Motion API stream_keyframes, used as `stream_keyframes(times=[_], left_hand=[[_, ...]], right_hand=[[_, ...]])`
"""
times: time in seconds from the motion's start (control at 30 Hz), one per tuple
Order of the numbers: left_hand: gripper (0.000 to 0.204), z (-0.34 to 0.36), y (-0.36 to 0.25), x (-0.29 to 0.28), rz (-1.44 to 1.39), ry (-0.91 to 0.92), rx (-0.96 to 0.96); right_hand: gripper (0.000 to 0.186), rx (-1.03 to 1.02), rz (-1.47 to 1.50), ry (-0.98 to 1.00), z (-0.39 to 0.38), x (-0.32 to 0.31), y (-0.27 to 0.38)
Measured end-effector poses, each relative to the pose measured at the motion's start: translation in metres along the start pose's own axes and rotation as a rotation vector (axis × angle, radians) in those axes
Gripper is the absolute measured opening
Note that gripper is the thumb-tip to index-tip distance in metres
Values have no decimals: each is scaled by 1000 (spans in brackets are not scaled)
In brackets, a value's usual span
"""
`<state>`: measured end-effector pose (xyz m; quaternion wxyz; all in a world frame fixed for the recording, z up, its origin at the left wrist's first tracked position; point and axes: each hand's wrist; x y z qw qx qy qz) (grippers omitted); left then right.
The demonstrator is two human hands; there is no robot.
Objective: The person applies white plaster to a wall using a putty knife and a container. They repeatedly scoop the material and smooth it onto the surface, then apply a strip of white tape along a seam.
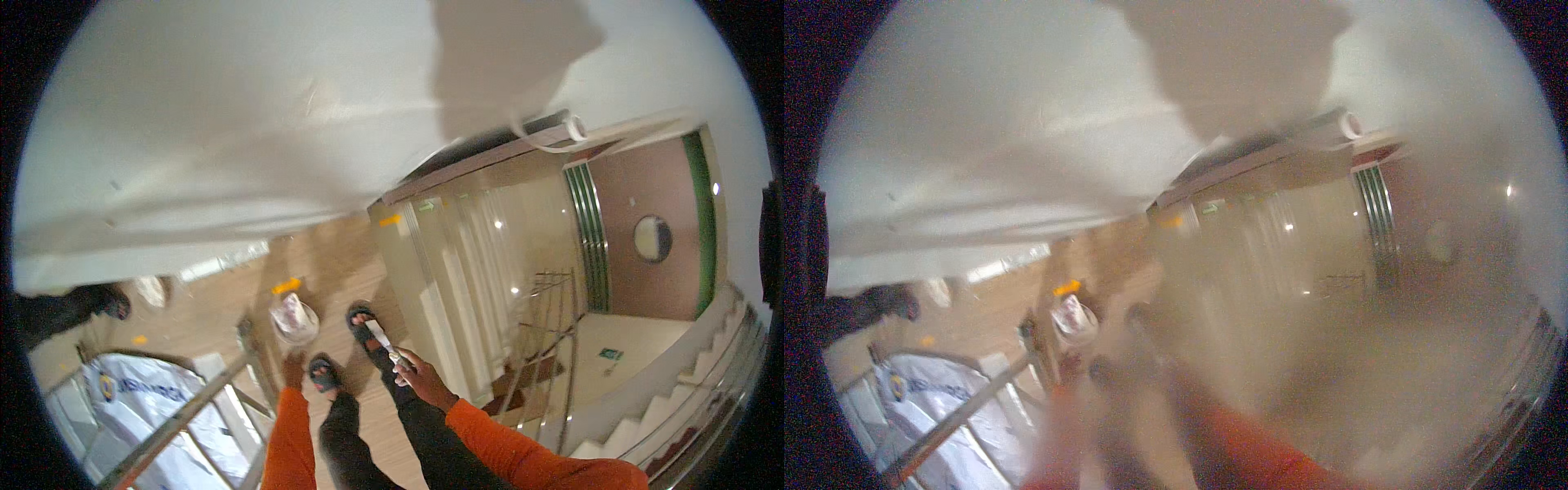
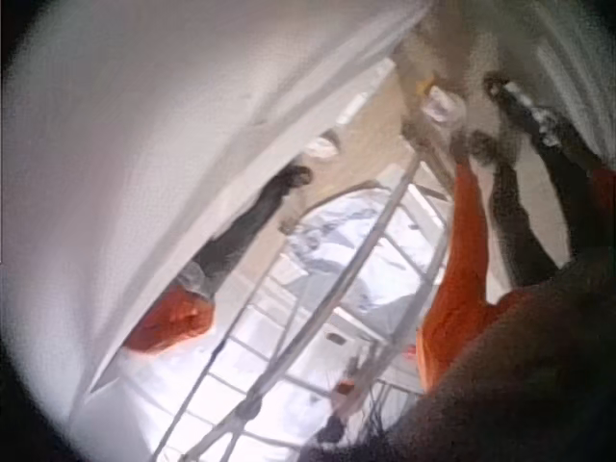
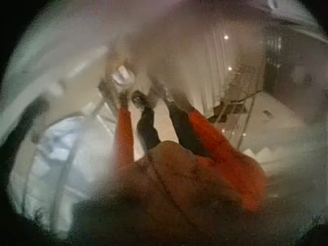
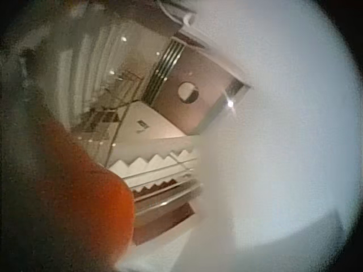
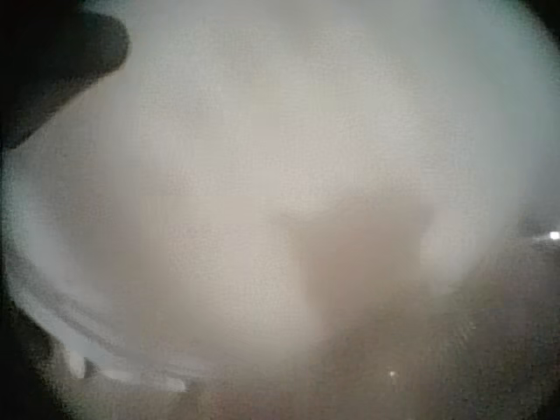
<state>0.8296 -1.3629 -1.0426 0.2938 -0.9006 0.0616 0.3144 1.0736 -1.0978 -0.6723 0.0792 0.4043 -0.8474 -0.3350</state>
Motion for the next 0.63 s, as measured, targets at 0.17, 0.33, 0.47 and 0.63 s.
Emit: stream_keyframes(times=[0.17,0.33,0.47,0.63], left_hand=[[31,-105,-220,-188,-355,234,295],[28,-116,-398,-270,-40,-91,502],[25,-132,-566,-317,-360,-110,554],[39,-146,-686,-314,-480,-164,643]], right_hand=[[42,-172,236,-220,-19,-4,97],[44,-475,89,-539,9,-69,164],[44,-606,326,-506,-40,-114,277],[47,-920,-201,-724,38,-127,203]])
Point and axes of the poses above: each hand's wrist, its own z-axis towards the middle knuckle, its own x-axis out of the palm, y = z × x, and after that the axes turned 1 degree about -z, right-handed
